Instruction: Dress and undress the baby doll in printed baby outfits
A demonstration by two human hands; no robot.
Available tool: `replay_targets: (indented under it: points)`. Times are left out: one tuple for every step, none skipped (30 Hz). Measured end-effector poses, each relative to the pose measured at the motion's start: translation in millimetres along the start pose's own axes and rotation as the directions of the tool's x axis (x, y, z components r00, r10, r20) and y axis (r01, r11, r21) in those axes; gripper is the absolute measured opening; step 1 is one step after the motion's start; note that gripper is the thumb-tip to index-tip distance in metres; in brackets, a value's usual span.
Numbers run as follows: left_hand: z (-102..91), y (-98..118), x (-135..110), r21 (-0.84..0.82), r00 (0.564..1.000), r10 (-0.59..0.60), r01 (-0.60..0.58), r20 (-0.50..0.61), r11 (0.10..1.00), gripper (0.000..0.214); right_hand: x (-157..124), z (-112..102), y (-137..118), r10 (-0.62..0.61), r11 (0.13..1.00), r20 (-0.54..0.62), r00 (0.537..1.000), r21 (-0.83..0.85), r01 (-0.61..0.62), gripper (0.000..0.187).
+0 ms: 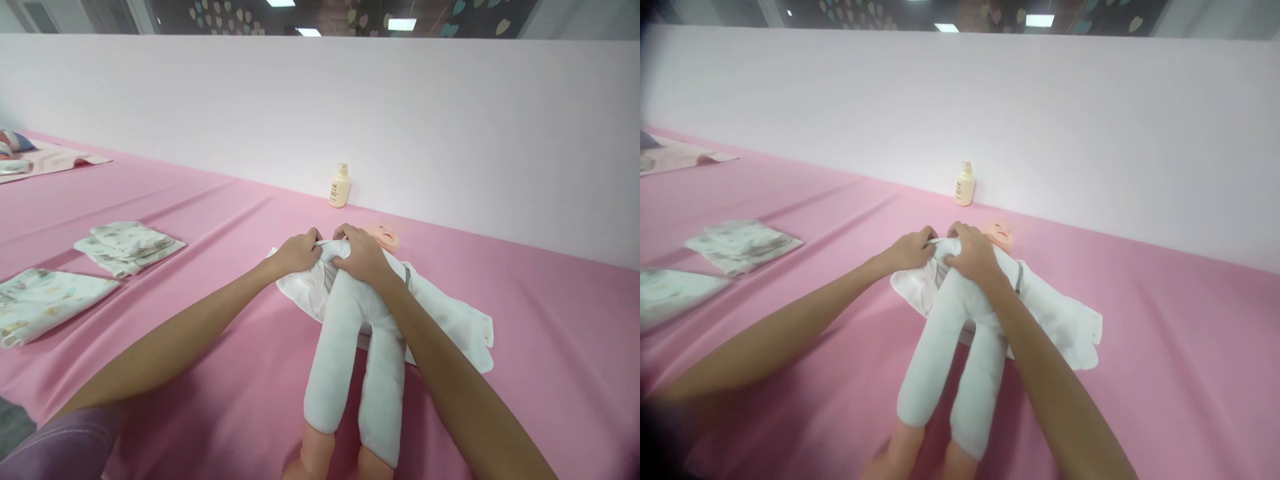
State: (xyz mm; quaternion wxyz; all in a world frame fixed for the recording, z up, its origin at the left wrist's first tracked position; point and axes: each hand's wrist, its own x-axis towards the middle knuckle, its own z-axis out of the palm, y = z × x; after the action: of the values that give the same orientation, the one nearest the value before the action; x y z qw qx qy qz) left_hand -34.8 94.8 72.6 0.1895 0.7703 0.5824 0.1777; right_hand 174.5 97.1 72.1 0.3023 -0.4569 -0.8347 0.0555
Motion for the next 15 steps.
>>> replay_targets:
  points:
    - [1.0,-0.5,0.4,0.002,1.0,0.002,-0.002,-0.013,1.0,0.022,0.5,-0.3,0.2,0.008,1.0,0.018,1.0,0.001,-0.008,0.038]
    - [2.0,-1.1,0.7,0.003,1.0,0.006,-0.006,-0.024,1.0,0.023,1.0,-0.5,0.3,0.015,1.0,0.04,0.999,-0.004,-0.015,0.04]
    - [2.9,-1.7,1.0,0.002,0.999,0.012,-0.012,-0.031,1.0,0.024,1.4,-0.6,0.3,0.015,1.0,0.067,0.998,-0.011,-0.015,0.041]
    - [3.8,-2.3,1.3,-0.001,0.999,0.018,-0.019,-0.038,1.0,0.026,1.7,-0.6,0.2,0.009,1.0,0.094,0.996,-0.02,-0.007,0.042]
    - [4.7,-3.0,1.6,-0.005,0.999,0.025,-0.025,-0.045,1.0,0.027,2.0,-0.6,-0.1,0.001,0.999,0.117,0.993,-0.033,0.003,0.042]
    - [5.5,-3.6,1.8,-0.008,0.998,0.03,-0.031,-0.052,0.999,0.028,2.2,-0.5,-0.5,-0.004,0.999,0.131,0.991,-0.052,0.011,0.042]
    - [6.2,-4.2,1.9,-0.009,0.998,0.036,-0.036,-0.061,0.999,0.029,2.3,-0.4,-1.1,-0.003,0.997,0.135,0.991,-0.077,0.013,0.042]
    - [6.8,-4.7,1.8,-0.008,0.997,0.041,-0.042,-0.068,0.999,0.029,2.4,-0.1,-1.6,0.004,0.994,0.131,0.991,-0.105,0.01,0.042]
    - [7.3,-5.0,1.6,-0.005,0.996,0.046,-0.046,-0.077,0.999,0.029,2.5,0.2,-2.1,0.012,0.991,0.127,0.992,-0.132,0.005,0.042]
    - [7.6,-5.2,1.3,-0.001,0.995,0.05,-0.051,-0.086,0.999,0.03,2.8,0.6,-2.6,0.02,0.988,0.125,0.992,-0.155,-0.001,0.043]
    - [7.8,-5.2,1.0,0.003,0.994,0.055,-0.055,-0.097,0.998,0.03,3.1,1.2,-3.0,0.027,0.985,0.129,0.991,-0.175,-0.004,0.043]
    - [7.8,-4.8,0.7,0.007,0.992,0.061,-0.061,-0.106,0.998,0.031,3.6,1.9,-3.3,0.032,0.982,0.136,0.99,-0.19,-0.005,0.043]
    - [7.6,-4.2,0.4,0.012,0.991,0.067,-0.066,-0.115,0.998,0.032,4.2,2.7,-3.6,0.036,0.979,0.145,0.989,-0.202,-0.006,0.043]
    - [7.1,-3.3,0.2,0.017,0.99,0.071,-0.069,-0.121,0.997,0.033,4.9,3.6,-3.8,0.041,0.978,0.15,0.988,-0.21,-0.009,0.041]
    - [6.6,-2.1,0.0,0.022,0.99,0.073,-0.071,-0.122,0.997,0.033,5.4,4.6,-4.0,0.049,0.976,0.15,0.987,-0.217,-0.015,0.04]
